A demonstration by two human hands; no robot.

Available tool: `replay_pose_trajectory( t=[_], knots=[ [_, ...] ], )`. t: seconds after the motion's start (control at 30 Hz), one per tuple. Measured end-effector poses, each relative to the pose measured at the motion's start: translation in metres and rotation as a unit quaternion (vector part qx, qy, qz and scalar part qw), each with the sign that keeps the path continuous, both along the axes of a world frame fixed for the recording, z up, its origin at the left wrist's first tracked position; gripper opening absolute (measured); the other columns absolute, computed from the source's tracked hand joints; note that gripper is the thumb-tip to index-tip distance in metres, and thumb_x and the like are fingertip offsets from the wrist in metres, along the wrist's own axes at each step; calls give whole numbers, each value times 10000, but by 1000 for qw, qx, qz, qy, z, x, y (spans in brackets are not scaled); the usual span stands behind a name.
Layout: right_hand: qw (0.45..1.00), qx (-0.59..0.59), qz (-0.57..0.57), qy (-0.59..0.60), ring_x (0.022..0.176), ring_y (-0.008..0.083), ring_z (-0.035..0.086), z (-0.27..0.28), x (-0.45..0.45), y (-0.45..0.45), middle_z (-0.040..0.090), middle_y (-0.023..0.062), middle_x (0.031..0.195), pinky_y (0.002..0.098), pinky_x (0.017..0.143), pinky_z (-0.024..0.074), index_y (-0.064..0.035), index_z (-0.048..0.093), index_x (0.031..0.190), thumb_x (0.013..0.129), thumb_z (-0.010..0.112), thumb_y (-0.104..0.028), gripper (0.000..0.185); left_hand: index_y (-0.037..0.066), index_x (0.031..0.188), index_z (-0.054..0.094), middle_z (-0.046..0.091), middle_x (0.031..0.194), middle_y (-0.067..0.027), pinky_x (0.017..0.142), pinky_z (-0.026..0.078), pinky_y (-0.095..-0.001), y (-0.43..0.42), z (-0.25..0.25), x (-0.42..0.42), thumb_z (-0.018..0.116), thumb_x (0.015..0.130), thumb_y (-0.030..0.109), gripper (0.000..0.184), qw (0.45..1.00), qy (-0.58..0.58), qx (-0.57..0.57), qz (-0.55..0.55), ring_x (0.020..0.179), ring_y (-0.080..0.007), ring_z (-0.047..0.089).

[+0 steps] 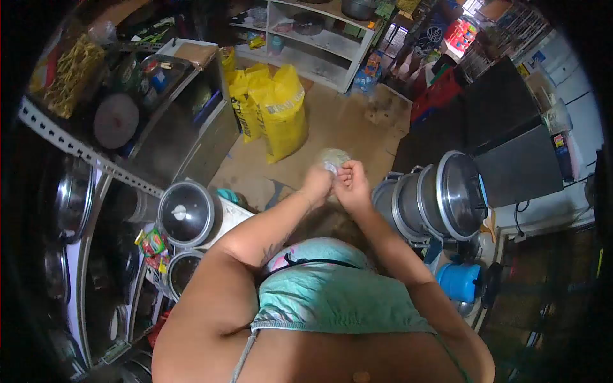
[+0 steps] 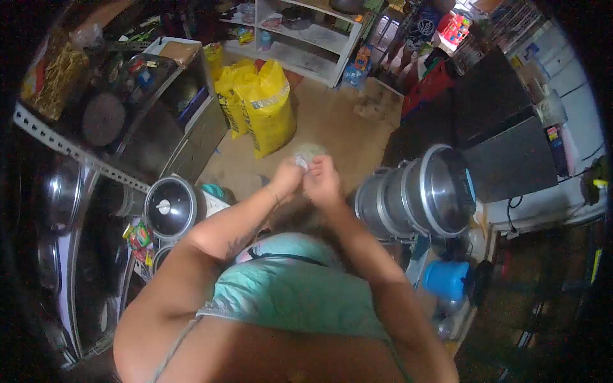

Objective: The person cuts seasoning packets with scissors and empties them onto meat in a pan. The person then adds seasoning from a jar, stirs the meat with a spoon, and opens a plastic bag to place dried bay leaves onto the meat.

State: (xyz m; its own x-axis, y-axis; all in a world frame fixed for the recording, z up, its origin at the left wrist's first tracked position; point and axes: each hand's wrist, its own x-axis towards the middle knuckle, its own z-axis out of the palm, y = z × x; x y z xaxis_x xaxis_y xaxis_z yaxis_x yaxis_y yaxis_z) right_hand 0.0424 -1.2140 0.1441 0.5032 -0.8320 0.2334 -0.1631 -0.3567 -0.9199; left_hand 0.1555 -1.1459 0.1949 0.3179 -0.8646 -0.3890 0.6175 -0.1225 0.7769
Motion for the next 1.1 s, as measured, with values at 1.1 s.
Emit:
replay_pose_trajectory(
  t=[1.1],
  knots=[
    [943,-159,273,104,923,300,562,-5,242,-143,604,100,926,390,849,425,-77,676,791,708,756,-75,115,46,1198,566,660,869,-158,539,524,-380,-115,-151,207,559,935,249,333,914,-301,269,41,678,-238,640]
  ],
)
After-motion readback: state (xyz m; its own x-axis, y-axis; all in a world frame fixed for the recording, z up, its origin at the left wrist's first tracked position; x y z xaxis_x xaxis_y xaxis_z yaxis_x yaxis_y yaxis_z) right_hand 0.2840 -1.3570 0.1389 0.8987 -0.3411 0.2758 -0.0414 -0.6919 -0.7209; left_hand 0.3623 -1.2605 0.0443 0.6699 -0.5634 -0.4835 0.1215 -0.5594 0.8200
